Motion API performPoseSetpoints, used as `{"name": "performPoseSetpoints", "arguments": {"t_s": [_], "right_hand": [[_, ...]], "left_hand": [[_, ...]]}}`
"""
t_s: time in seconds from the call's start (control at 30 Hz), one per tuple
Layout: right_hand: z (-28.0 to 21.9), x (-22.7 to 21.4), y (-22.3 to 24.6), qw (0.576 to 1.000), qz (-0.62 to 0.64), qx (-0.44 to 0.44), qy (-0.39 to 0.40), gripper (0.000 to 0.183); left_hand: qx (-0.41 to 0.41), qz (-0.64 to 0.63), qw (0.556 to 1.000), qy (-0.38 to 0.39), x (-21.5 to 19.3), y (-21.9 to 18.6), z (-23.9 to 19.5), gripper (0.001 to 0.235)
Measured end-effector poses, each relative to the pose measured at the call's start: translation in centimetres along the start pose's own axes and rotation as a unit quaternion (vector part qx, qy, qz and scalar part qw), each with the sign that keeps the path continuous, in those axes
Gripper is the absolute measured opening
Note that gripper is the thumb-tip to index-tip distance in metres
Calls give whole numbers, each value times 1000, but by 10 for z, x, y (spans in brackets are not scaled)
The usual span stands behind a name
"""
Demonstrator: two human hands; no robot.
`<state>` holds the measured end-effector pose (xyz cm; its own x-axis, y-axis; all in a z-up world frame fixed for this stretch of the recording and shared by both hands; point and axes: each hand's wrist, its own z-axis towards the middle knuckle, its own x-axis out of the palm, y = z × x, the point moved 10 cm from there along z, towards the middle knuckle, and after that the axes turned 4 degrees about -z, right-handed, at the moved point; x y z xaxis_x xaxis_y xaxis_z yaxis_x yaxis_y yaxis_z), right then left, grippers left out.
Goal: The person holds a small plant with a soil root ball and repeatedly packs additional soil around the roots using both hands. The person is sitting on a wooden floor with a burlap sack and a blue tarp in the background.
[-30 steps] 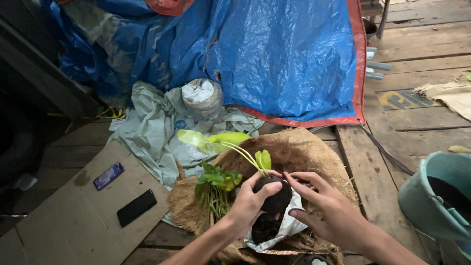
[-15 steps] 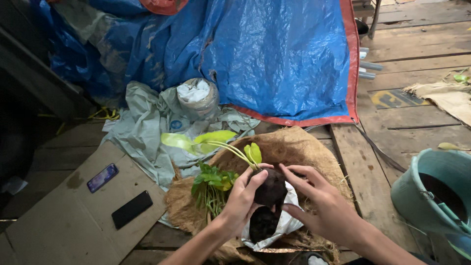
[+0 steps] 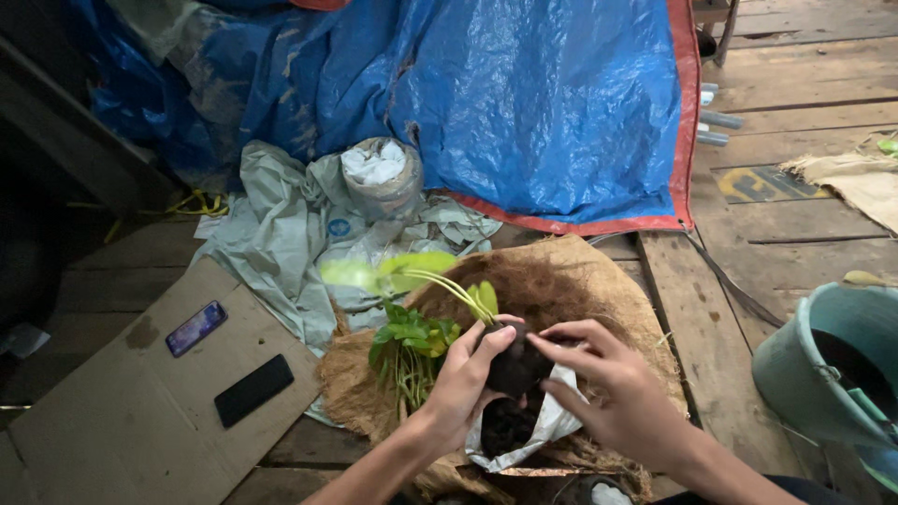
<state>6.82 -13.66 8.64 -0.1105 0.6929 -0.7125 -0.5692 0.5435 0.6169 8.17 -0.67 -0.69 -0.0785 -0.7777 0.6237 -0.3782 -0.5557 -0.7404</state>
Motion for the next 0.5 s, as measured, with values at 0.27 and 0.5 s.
{"name": "performPoseSetpoints", "arguments": {"t_s": [0.27, 0.5], "right_hand": [[6, -4, 16, 996, -60, -67, -10, 53], [9, 1, 2, 998, -56, -14, 24, 53]], "left_hand": [[15, 1, 999, 36, 5, -4, -1, 37], [-6, 4, 999, 32, 1, 0, 4, 40]]}}
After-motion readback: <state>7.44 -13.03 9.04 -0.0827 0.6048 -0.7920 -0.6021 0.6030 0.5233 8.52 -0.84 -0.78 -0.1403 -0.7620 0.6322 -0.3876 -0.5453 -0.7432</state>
